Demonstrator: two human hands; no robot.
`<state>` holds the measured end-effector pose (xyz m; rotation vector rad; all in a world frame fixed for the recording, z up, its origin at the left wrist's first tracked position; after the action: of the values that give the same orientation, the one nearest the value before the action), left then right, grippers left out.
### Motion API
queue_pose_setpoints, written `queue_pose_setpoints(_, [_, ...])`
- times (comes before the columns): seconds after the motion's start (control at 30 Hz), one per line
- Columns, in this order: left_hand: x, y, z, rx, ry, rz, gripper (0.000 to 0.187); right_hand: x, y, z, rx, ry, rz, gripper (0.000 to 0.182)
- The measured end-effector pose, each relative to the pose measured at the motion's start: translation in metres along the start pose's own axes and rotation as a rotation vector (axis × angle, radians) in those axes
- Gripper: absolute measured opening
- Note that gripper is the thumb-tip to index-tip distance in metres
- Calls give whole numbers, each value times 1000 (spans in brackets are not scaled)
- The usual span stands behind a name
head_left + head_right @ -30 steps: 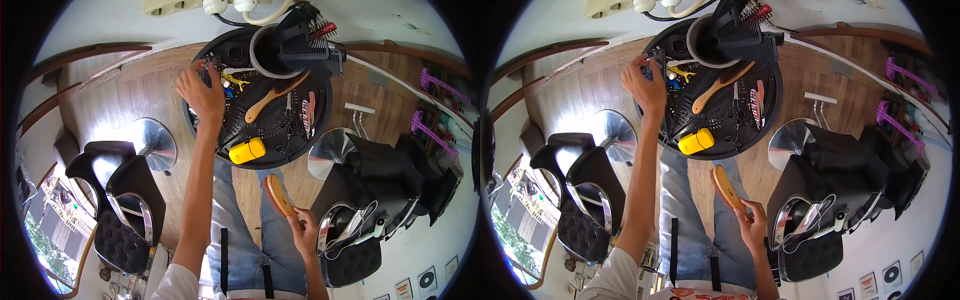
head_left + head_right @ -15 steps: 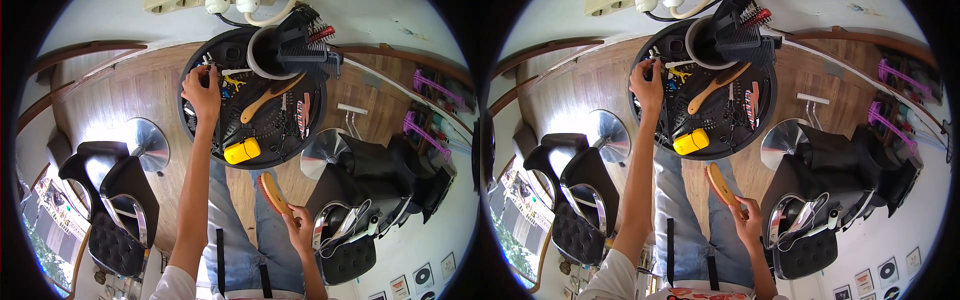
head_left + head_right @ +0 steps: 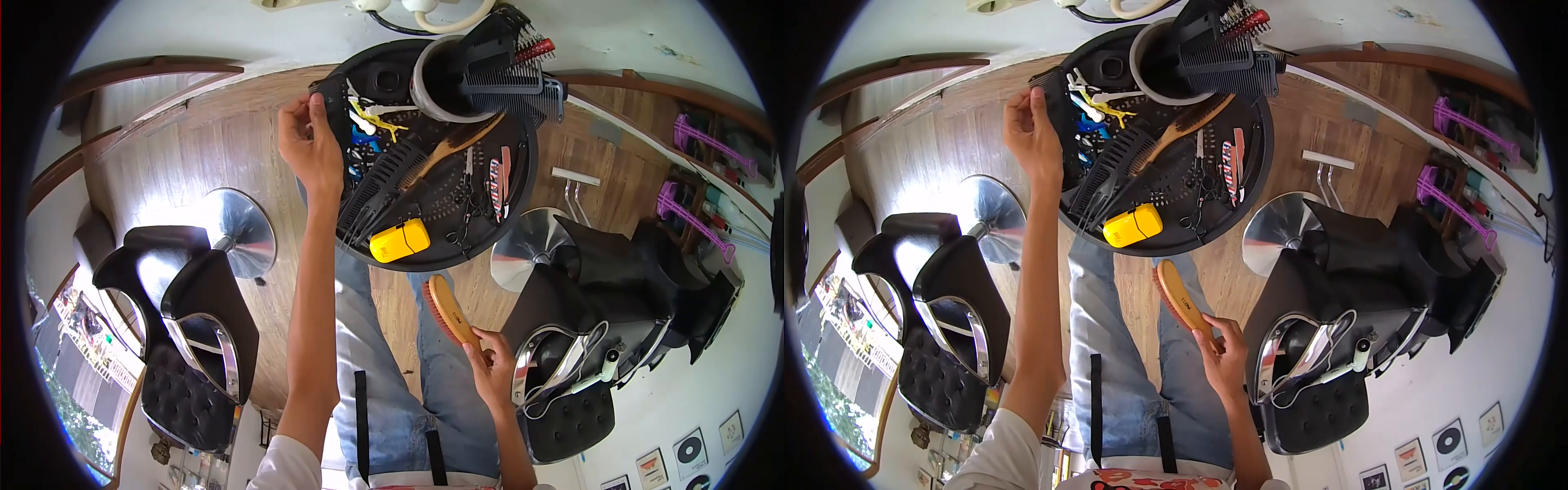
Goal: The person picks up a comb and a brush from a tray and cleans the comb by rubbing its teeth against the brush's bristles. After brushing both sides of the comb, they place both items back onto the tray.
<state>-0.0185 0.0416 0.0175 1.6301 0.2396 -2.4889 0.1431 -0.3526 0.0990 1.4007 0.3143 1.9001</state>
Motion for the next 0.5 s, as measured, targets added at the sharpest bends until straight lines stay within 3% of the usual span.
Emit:
queue_pose_setpoints(0.17, [-12, -4, 8, -175, 47, -188, 20, -8, -26, -3, -79, -150, 77, 30])
queue_pose_setpoints(0.23, [-9, 2, 10, -208, 88, -247, 20, -11, -45, -6, -58, -171, -13, 31])
queue_pose_setpoints(0.3, [1, 14, 10, -133, 215, -45, 22, -12, -54, -11, -35, -194, -129, 32])
queue_pose_setpoints(0.4, [2, 44, 3, -33, 199, 73, 22, 0, -97, -24, -139, -102, 18, 30])
queue_pose_setpoints(0.47, [2, 71, -7, 99, 476, 445, 20, 15, -121, -35, -53, -143, 128, 27])
queue_pose_setpoints(0.5, [16, 83, -10, 126, 492, 490, 19, 18, -130, -38, -73, -142, 149, 27])
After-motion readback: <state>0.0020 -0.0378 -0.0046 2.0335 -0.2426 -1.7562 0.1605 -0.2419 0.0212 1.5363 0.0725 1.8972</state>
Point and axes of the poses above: each hand's wrist, its own y-axis away from the middle knuckle, its own z-axis out of the back of the hand, x = y × z, the point moved 4 cm from there along -y, towards the middle knuckle, and after that the axes turned 5 degrees about -y, right-handed, at the moved point
